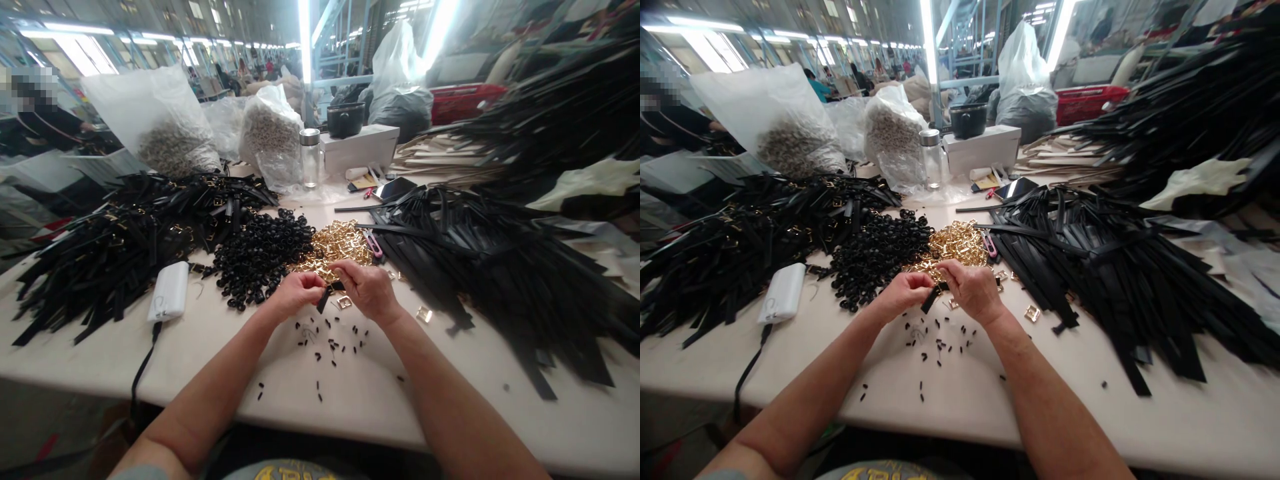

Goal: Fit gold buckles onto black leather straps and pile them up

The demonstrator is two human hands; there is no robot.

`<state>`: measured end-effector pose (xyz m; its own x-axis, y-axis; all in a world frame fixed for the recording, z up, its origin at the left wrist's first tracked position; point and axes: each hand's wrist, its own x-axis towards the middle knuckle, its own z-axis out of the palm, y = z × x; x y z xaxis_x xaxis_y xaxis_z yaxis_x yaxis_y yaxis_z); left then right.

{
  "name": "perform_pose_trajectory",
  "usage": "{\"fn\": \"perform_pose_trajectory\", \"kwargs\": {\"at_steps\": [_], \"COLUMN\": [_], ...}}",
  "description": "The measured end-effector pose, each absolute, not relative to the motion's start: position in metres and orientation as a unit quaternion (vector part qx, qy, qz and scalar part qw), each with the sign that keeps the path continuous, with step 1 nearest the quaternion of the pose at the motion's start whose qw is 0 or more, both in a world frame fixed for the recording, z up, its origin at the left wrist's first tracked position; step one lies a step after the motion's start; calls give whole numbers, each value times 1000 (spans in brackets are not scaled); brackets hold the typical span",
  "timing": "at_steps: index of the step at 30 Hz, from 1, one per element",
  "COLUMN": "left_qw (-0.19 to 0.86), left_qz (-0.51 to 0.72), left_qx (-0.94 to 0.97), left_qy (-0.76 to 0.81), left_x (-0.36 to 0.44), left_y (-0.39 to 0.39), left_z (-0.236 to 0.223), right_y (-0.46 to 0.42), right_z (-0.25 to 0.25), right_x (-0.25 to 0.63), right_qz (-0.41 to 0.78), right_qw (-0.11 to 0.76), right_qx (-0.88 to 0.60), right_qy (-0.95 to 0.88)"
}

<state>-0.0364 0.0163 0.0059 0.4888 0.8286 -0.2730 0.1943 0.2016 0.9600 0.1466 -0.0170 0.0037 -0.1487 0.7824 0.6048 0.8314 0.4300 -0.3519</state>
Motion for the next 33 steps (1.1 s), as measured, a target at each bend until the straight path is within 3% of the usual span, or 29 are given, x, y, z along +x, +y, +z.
{"fn": "perform_pose_trajectory", "kwargs": {"at_steps": [6, 14, 21, 26, 33], "left_qw": [554, 663, 685, 681, 679], "left_qz": [238, 330, 398, 373, 349], "left_qx": [687, 549, 468, 502, 532], "left_qy": [405, 388, 392, 382, 368], "left_x": [-40, -30, -29, -30, -32], "left_y": [15, 15, 18, 17, 15], "left_z": [1, 7, 5, 6, 12], "right_y": [-15, -17, -19, -16, -15], "right_z": [1, 13, 5, -2, -7], "right_x": [149, 155, 142, 133, 131], "right_qz": [-28, 7, 188, 329, 297], "right_qw": [352, 468, 332, 423, 500], "right_qx": [-548, -538, -539, -495, -483], "right_qy": [-758, -702, -751, -684, -654]}}
